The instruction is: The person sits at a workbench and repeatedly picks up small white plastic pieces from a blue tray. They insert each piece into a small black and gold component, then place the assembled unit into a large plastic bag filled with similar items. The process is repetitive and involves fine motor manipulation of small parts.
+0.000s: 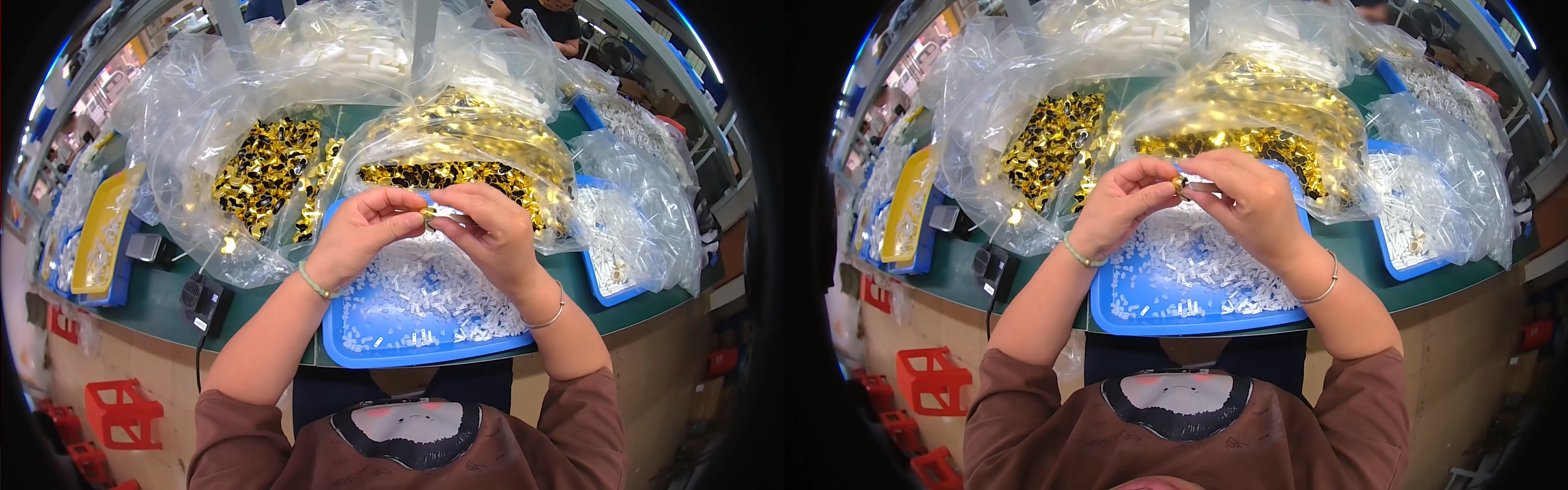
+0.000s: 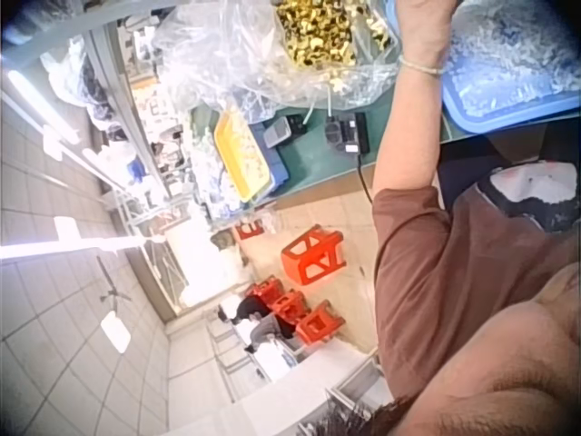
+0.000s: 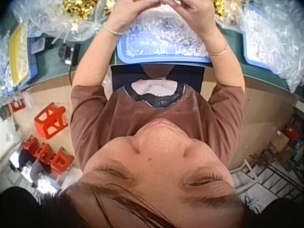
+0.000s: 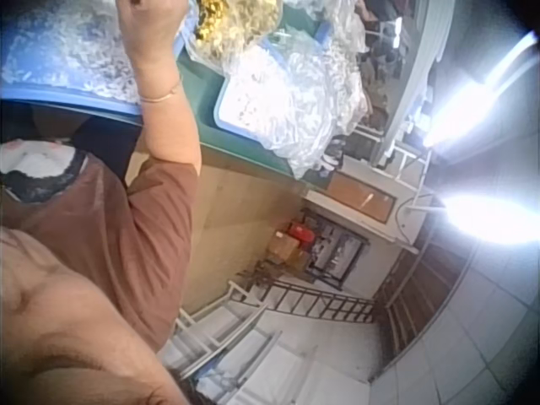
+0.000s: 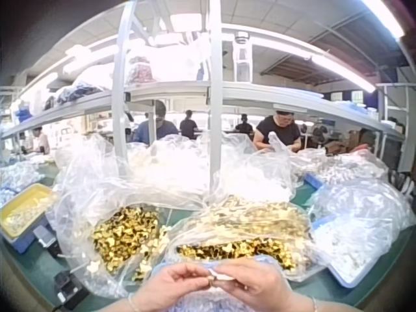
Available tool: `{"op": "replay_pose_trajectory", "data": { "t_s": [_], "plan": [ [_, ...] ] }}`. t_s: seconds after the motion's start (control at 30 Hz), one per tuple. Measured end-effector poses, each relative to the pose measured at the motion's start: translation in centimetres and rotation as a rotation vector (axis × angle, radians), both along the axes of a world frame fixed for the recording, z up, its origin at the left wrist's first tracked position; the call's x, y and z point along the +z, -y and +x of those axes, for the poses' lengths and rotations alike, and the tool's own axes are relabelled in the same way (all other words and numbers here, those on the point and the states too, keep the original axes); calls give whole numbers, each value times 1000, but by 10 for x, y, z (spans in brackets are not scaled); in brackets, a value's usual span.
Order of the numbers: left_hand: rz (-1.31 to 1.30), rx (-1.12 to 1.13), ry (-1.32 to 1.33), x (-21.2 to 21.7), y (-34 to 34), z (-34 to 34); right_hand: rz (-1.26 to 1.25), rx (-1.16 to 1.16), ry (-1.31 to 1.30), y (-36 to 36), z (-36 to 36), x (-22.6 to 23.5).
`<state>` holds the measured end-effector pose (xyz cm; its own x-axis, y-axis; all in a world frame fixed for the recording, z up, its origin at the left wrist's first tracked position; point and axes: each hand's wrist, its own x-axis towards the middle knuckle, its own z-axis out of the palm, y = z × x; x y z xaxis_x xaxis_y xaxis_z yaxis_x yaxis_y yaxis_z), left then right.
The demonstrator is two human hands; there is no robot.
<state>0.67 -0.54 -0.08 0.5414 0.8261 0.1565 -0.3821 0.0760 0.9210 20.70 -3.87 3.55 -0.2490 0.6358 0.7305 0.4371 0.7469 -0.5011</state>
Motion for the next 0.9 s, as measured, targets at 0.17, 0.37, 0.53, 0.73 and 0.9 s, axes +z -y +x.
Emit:
{"op": "replay_pose_trajectory", "data": {
  "t_s": [0.17, 0.37, 0.53, 0.73, 0.9],
  "plan": [
    [73, 32, -45, 0, -2, 2, 0, 27, 82, -1, 4, 0],
    [592, 240, -385, 10, 4, 4, 4, -12, 113, -8, 12, -3],
    [629, 290, -543, 15, 4, 3, -187, -1, 316, -11, 29, -3],
    [-90, 101, 4, -2, -7, -2, -311, 103, 588, -10, 27, -8],
    [-162, 23, 49, 1, -9, -5, -291, 148, 530, -13, 22, -17]
  ]
}}
